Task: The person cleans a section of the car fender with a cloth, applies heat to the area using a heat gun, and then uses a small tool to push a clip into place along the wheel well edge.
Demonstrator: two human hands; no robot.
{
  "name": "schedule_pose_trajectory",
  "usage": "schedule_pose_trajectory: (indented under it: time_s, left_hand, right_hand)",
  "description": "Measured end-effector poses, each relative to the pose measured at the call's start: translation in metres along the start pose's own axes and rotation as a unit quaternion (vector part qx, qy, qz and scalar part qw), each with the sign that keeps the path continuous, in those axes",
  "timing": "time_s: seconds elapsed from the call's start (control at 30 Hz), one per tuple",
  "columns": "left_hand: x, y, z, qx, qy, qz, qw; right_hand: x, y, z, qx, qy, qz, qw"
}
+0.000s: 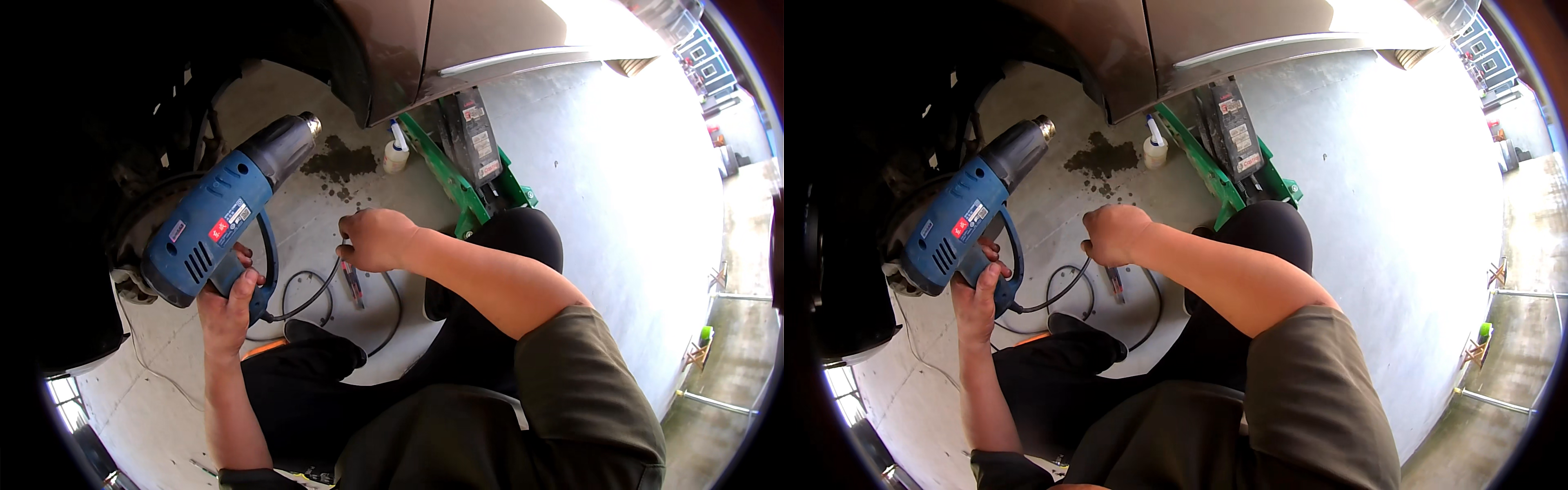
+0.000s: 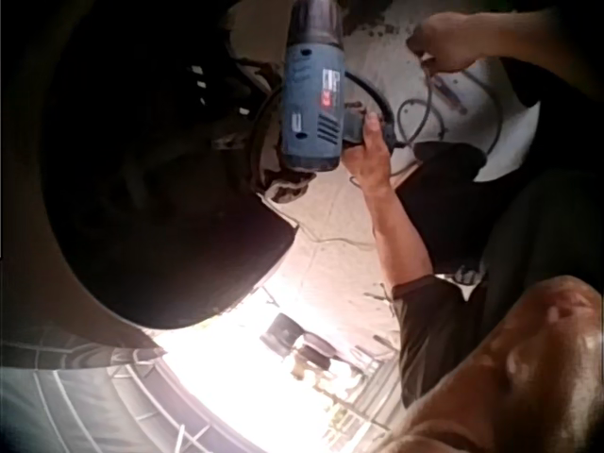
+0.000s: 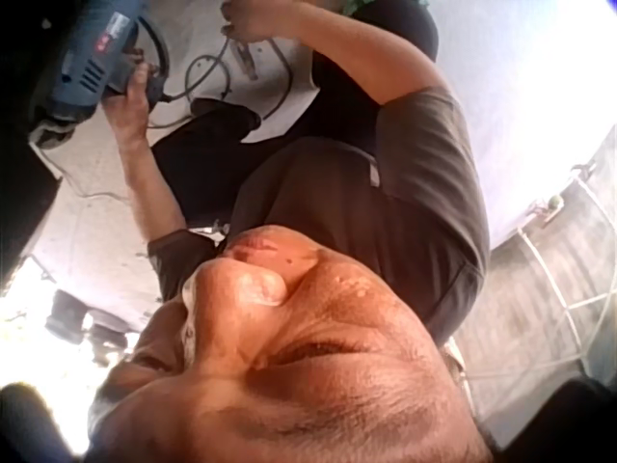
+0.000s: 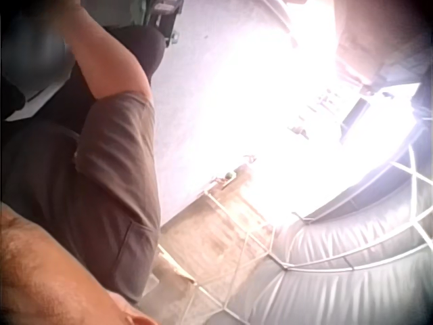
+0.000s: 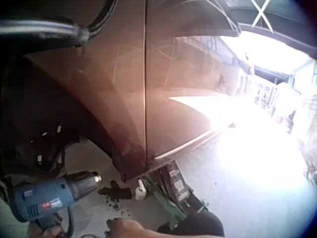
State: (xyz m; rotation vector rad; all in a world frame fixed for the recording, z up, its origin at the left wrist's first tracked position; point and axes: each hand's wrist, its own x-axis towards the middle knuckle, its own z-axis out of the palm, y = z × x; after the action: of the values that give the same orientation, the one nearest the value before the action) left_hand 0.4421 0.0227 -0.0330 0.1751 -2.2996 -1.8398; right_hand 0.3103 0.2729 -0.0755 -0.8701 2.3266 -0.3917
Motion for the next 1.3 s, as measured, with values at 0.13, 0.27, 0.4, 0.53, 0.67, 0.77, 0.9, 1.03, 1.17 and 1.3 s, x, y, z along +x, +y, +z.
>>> schedule_pose_trajectory:
  time_s: [0.13, 0.27, 0.4, 0.53, 0.67, 0.77, 0.9, 1.03, 1.17, 1.3]
  left_hand:
    - [-0.004, -0.001, -0.004, 0.010, -0.007, -0.007, 1.000]
    - [-0.006, -0.015, -0.006, 0.077, -0.014, -0.040, 0.996]
    - [-0.005, -0.011, -0.002, 0.086, -0.012, -0.066, 0.994]
    - [-0.004, -0.015, -0.003, 0.083, -0.013, -0.015, 0.996]
    - [-0.007, -0.009, 0.003, 0.160, -0.047, -0.019, 0.986]
    - [-0.011, -0.012, 0.004, 0.170, -0.042, -0.037, 0.984]
    - [-0.010, -0.020, 0.003, 0.139, 0.000, -0.013, 0.990]
    - [-0.005, -0.017, 0.003, 0.097, 0.018, 0.006, 0.995]
    - [-0.003, -0.012, 0.007, 0.119, 0.011, 0.004, 0.993]
    - [-0.005, -0.006, 0.012, 0.156, -0.012, -0.008, 0.988]
  right_hand:
    - [0.003, -0.007, -0.001, -0.004, -0.026, 0.014, 1.000]
    - [0.005, -0.010, 0.006, -0.041, -0.037, 0.003, 0.998]
    - [-0.001, -0.013, 0.004, -0.037, -0.052, -0.005, 0.998]
    - [0.005, -0.006, 0.014, -0.032, -0.015, -0.010, 0.999]
    - [0.005, -0.002, 0.019, -0.052, -0.017, -0.014, 0.998]
    - [0.001, -0.011, 0.011, -0.050, -0.033, -0.011, 0.998]
    - [0.003, -0.014, 0.008, -0.044, -0.054, 0.009, 0.998]
    - [0.014, 0.006, 0.020, -0.038, -0.064, 0.034, 0.997]
    - [0.027, 0.037, 0.049, -0.082, -0.141, 0.062, 0.985]
    - [0.015, 0.032, 0.026, -0.042, -0.090, 0.073, 0.992]
